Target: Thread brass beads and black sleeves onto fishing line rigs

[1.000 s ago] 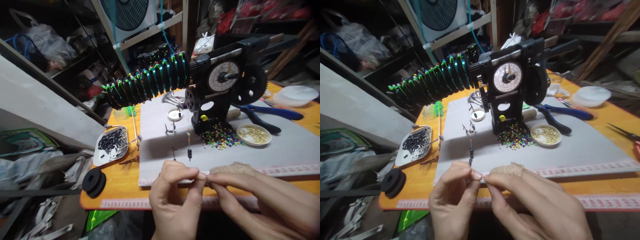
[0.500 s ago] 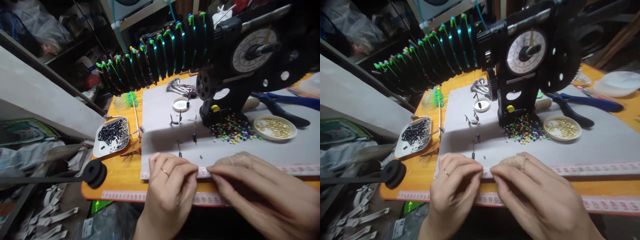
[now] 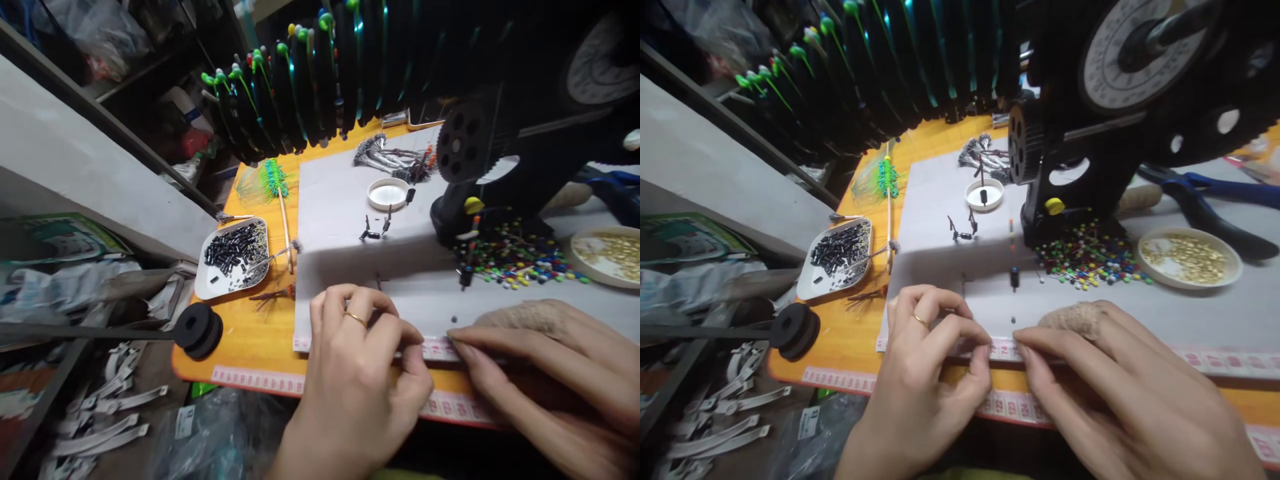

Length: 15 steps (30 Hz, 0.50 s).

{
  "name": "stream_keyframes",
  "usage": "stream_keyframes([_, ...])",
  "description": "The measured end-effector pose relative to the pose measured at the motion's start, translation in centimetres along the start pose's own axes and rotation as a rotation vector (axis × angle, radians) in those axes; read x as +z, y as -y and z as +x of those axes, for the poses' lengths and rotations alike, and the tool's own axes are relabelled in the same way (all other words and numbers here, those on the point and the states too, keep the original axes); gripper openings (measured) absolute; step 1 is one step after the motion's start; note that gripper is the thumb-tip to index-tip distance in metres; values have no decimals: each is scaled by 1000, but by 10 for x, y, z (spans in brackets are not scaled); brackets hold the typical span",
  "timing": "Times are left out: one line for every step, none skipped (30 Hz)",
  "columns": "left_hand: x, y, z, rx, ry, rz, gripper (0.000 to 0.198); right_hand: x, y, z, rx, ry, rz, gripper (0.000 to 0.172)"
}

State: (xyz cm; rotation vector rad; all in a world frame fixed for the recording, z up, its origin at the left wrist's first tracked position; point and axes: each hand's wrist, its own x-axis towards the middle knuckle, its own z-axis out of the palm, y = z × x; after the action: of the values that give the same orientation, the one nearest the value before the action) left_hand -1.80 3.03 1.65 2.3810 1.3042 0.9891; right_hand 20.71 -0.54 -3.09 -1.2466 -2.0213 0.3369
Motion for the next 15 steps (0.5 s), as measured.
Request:
stream_keyframes([0,0,0,3,1,-10,13,-1,-1,0,0,12,1,20])
stream_keyframes([0,0,0,7,1,-17,13,-1,-1,-1,2,17,3,20])
stream_keyframes([0,-1,0,10,-4,-19,13,-2,-2,-1,6,16,2,20])
stream_keyframes([1,-1,0,14,-10,-17,14,-2,-2,0,16,12,3,20])
stream_keyframes([1,-1,0,17,-16,-15,15,-1,-2,1,30,2,12,19])
stream_keyframes([1,-1,0,17,-18,-15,15,0,-1,2,50,-17,30,18])
stream_keyframes([2,-1,0,16,-16,-15,15,1,1,3,56,-40,58,17])
stream_keyframes([2,-1,1,15,-14,-18,15,2,2,4,63,-60,92,17])
stream_keyframes([2,-1,1,11,-13,-23,15,4,5,6,70,-82,129,18])
stream_keyframes([2,-1,1,8,-10,-30,15,5,7,7,75,-108,160,19])
stream_keyframes([2,0,0,2,-8,-37,15,7,9,9,80,-120,180,20])
stream_keyframes([3,0,0,-6,-10,-44,16,8,11,10,82,-125,193,21])
stream_keyframes([4,0,-1,-16,-14,-53,17,9,12,11,84,-125,199,21])
stream_keyframes([5,0,-2,-28,-19,-59,19,8,13,11,85,-126,200,21])
stream_keyframes([6,0,-3,-35,-27,-63,20,7,12,10,88,-126,199,21])
